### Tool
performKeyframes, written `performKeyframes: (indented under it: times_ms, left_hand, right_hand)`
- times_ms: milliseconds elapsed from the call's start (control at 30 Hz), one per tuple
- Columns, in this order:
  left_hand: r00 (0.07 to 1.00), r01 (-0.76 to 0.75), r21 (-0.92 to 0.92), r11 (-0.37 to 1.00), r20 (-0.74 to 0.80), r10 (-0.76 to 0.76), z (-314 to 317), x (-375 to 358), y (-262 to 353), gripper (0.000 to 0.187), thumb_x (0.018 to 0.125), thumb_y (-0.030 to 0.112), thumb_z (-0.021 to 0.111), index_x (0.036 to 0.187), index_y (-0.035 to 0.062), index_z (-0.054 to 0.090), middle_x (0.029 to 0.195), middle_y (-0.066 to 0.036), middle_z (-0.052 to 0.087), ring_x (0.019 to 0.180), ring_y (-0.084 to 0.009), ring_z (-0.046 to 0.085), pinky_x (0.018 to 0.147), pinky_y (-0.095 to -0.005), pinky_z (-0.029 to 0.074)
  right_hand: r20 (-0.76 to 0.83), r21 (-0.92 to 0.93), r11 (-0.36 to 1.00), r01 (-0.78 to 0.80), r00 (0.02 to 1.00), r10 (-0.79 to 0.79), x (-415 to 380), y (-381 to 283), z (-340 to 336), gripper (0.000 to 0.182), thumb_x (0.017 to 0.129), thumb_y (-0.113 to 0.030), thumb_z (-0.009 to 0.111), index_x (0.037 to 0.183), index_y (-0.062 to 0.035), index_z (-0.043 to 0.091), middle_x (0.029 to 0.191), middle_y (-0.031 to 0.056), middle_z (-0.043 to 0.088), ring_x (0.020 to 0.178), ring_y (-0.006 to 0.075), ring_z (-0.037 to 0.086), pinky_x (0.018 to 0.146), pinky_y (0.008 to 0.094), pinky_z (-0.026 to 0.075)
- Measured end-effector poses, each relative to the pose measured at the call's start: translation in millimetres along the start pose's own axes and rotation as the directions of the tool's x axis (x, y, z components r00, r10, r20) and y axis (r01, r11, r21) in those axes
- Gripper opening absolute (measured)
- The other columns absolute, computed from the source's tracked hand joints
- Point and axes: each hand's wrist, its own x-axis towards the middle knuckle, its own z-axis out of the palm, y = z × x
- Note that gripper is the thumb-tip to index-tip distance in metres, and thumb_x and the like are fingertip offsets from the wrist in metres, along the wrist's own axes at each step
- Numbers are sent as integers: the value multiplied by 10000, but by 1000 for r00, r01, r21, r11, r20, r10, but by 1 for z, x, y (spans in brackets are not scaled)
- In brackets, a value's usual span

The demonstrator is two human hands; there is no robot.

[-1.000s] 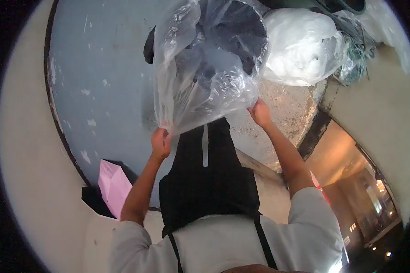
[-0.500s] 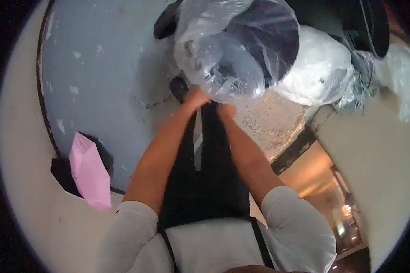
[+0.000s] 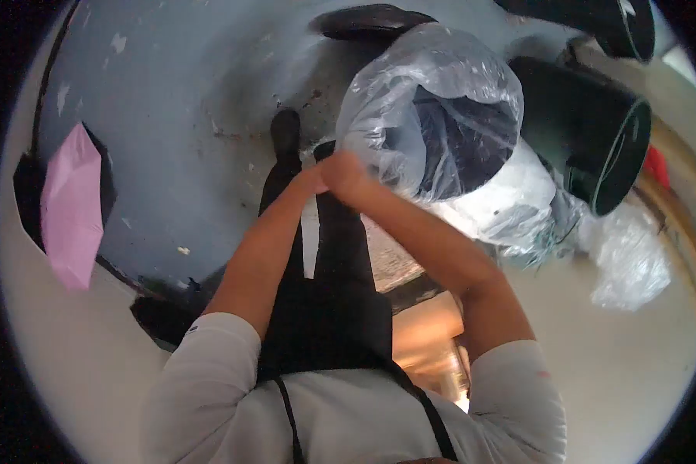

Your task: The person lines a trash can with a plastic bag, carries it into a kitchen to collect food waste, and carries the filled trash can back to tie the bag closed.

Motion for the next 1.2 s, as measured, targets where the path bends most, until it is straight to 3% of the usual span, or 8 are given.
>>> performKeyframes:
  times_ms: [100, 200, 467, 633, 867, 967, 1067, 1200]
  left_hand:
    - [972, 46, -973, -227, 96, -214, 24, -4, 68, 243, 909, 233, 589, 1101, 94, 640, 871, -31, 655, 760, -119, 605, 698, -314, 462]
    - [958, -185, -931, -315, -100, -270, 31, 1, 82, 196, 927, 253, 565, 1053, 109, 609, 923, -39, 616, 839, -169, 617, 747, -324, 520]
    - [430, -179, -668, 722, -714, -553, 26, 58, 116, 414, 853, 274, 652, 1186, 44, 565, 1128, -85, 651, 1015, -235, 620, 880, -372, 477]
    - [54, 365, -602, 710, -748, -662, -4, 50, 173, 289, 820, 259, 684, 1026, 58, 669, 915, -175, 697, 882, -374, 667, 805, -450, 512]
    - [290, 599, -371, 710, -726, -623, -17, 46, 177, 182, 822, 193, 652, 925, 47, 687, 893, -196, 681, 887, -375, 656, 759, -487, 513]
    - [413, 113, -663, 740, -646, -642, 52, 63, 16, 221, 867, 185, 591, 1044, 63, 643, 980, -98, 688, 891, -253, 654, 790, -411, 509]
    - [831, -177, -984, -17, -141, -538, 0, 51, 94, 115, 875, 123, 536, 898, 72, 637, 861, -39, 657, 748, -202, 630, 627, -383, 483]
    - [760, -237, -971, -45, -156, -630, 3, 52, 97, 123, 888, 202, 529, 921, 123, 618, 812, 21, 565, 681, -148, 529, 599, -330, 422]
  right_hand:
    - [74, -107, 953, 284, 958, -277, 15, 39, -58, 170, 753, -143, 655, 841, -22, 734, 849, 166, 711, 841, 295, 705, 695, 427, 551]
    - [212, -63, 979, 195, 961, -178, 47, 43, -80, 154, 721, -120, 662, 802, -9, 731, 829, 182, 705, 821, 325, 701, 705, 456, 549]
    - [160, -283, 842, 459, 888, -431, 99, -6, -35, 187, 682, -144, 703, 816, -17, 731, 842, 179, 706, 831, 346, 699, 715, 468, 556]
    - [125, -271, 923, 272, 961, -247, 120, 60, -16, 194, 806, -212, 610, 867, -72, 730, 922, 134, 716, 876, 316, 695, 725, 441, 555]
    - [49, -236, 908, 347, 937, -345, 115, 36, -50, 239, 760, -271, 656, 909, -90, 703, 919, 164, 692, 869, 347, 672, 737, 457, 529]
    - [200, -67, 914, 401, 902, -382, 84, 32, -68, 280, 761, -354, 648, 859, -94, 684, 873, 164, 683, 832, 348, 660, 718, 469, 510]
    - [293, -78, 945, 318, 913, -283, 81, 50, -75, 350, 722, -408, 676, 862, -87, 682, 862, 163, 685, 836, 352, 659, 742, 461, 510]
    - [323, -48, 942, 333, 897, -301, 72, 43, -83, 398, 700, -441, 691, 880, -85, 699, 874, 161, 692, 864, 359, 662, 753, 463, 513]
